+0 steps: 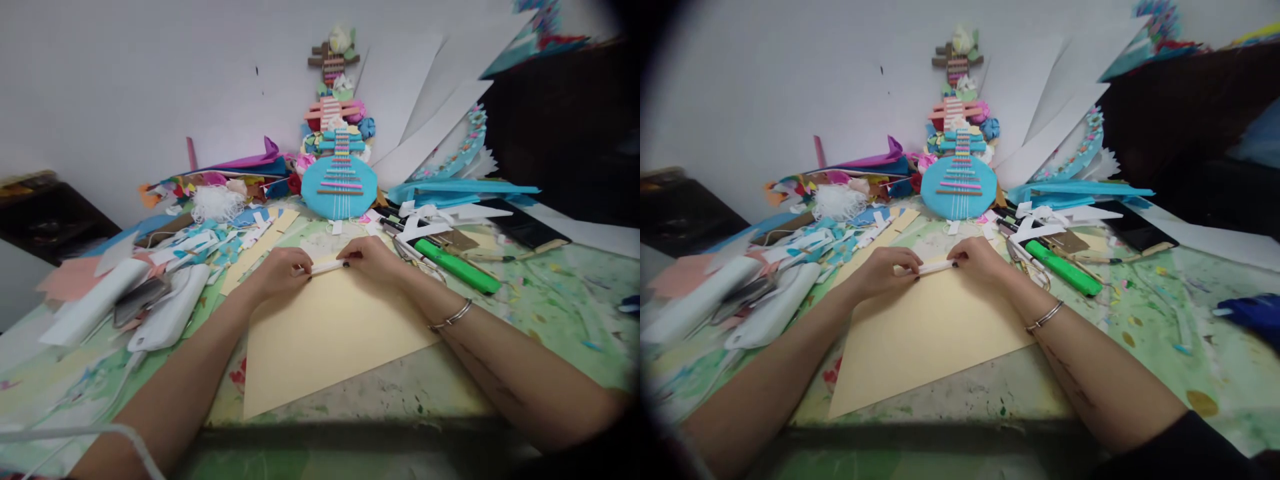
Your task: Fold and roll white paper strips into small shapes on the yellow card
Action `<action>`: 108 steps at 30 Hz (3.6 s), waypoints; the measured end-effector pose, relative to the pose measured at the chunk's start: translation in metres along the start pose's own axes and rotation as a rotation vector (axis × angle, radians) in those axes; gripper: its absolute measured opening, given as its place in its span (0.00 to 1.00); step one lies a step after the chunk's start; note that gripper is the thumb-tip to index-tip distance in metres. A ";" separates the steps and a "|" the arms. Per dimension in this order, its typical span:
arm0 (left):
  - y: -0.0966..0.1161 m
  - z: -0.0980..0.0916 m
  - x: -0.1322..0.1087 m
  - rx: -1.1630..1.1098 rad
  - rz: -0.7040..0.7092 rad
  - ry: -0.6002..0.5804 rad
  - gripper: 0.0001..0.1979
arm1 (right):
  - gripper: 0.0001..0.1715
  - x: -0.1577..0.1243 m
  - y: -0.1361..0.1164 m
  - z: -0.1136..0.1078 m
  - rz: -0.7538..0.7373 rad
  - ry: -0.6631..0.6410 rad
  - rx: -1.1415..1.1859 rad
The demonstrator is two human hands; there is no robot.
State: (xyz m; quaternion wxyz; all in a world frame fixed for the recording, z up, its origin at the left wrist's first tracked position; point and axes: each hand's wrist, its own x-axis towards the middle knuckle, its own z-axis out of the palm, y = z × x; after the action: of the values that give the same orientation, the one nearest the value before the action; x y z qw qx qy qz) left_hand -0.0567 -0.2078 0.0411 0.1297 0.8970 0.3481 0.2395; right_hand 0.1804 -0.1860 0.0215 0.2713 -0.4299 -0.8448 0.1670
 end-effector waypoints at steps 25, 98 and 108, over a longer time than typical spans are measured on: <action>0.002 0.003 0.000 0.046 -0.080 0.055 0.09 | 0.12 -0.002 -0.012 0.006 -0.336 -0.005 -0.115; 0.023 0.015 0.015 -1.802 -0.887 0.337 0.15 | 0.07 0.016 -0.077 0.009 -0.242 0.224 -0.594; 0.019 0.019 0.014 -1.483 -0.838 0.477 0.13 | 0.11 0.040 -0.039 -0.007 0.082 0.129 -0.484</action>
State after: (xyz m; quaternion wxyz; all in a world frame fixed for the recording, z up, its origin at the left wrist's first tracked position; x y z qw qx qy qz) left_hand -0.0270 -0.2133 0.0369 0.6792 0.3067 0.4211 0.5170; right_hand 0.1404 -0.1754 0.0597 0.2069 -0.5259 -0.8230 -0.0572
